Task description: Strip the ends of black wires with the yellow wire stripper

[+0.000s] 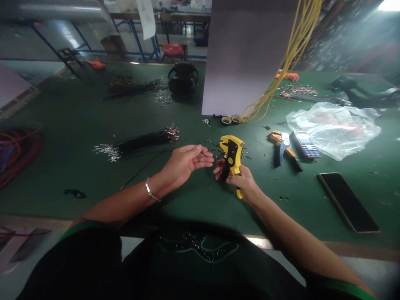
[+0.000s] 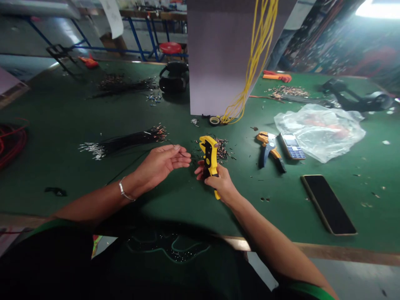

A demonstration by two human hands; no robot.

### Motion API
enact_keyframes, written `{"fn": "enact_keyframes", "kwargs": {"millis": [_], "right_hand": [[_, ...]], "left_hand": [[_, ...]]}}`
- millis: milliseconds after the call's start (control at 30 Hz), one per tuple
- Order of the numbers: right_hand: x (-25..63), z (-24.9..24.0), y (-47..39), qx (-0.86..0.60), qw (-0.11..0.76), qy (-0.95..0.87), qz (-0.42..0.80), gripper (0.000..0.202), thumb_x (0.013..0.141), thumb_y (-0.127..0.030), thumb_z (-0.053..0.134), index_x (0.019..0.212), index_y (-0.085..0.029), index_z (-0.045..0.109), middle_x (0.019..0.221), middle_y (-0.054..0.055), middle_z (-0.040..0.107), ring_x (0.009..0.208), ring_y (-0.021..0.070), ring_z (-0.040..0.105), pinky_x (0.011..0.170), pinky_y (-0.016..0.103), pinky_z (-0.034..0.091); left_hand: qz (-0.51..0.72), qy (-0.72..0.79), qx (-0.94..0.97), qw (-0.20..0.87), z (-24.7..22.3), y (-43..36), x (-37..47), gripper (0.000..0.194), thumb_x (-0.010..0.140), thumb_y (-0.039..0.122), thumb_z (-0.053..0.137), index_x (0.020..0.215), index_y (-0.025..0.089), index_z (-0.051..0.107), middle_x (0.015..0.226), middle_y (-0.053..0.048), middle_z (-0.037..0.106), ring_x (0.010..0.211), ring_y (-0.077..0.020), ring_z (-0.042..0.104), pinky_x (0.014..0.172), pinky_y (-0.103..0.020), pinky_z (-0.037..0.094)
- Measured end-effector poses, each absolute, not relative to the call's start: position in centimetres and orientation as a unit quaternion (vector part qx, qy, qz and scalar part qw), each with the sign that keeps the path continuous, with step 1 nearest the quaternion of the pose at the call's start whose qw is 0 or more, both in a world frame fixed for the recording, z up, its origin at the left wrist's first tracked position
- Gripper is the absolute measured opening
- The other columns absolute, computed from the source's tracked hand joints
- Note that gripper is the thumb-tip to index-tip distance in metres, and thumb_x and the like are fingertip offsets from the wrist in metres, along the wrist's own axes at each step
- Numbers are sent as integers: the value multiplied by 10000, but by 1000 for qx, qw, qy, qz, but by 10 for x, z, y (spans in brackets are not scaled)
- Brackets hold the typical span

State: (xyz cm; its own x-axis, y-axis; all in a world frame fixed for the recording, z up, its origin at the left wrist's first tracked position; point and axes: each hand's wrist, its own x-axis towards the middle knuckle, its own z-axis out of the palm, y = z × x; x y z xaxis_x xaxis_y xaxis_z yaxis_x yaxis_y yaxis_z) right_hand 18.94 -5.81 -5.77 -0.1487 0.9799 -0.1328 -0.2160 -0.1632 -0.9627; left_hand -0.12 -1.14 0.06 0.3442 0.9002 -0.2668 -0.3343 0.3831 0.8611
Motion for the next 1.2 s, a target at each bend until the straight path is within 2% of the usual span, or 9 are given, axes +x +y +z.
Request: {"fn": "enact_keyframes", "kwargs": {"millis": [367,700,800,900,1033,1200], "right_hand": [[194,-57,-59,-440,461,-488,596,485,552,-130,525,1026,-157,626,878,60,704,707,202,637,688,351,499],[189,-57,-60,-474,457,-517,546,437,550,-135,495,964,-168,628,791,35,685,651,185,620,665,343,515],[186,-56,-64,-501,453,-566,474,390,566,-141,491,936,-175,612,775,22,665,666,179,610,669,330,517],[185,-58,-66,-540,429,-636,346,352,585,-157,513,925,-188,598,785,26,660,705,195,613,709,346,518],[187,-65,-65,-538,418,-702,206,438,605,-191,539,1043,-187,553,916,89,674,817,258,637,770,405,520],[187,-67,-64,-520,415,-734,137,538,607,-177,535,1144,-197,502,1030,124,659,937,299,631,832,449,511]], "left_hand": [[430,339,341,764,-3,-15,-2,162,875,223,582,843,87,665,847,-127,724,808,-198,694,829,-372,535],[424,313,334,782,-5,-17,-2,164,875,221,585,842,78,660,860,-132,716,787,-194,690,815,-374,543],[413,340,333,777,-3,-17,-2,157,867,204,586,831,69,657,828,-135,710,747,-193,687,785,-373,548],[399,364,334,773,-4,-15,-2,165,861,211,591,823,65,657,802,-135,706,708,-186,680,747,-358,553],[392,362,347,771,-8,-12,-3,176,855,249,606,822,87,668,791,-113,698,720,-178,672,716,-324,552],[394,364,370,759,-9,-9,-4,162,847,268,624,810,119,672,802,-81,697,712,-145,653,726,-300,544]]}}
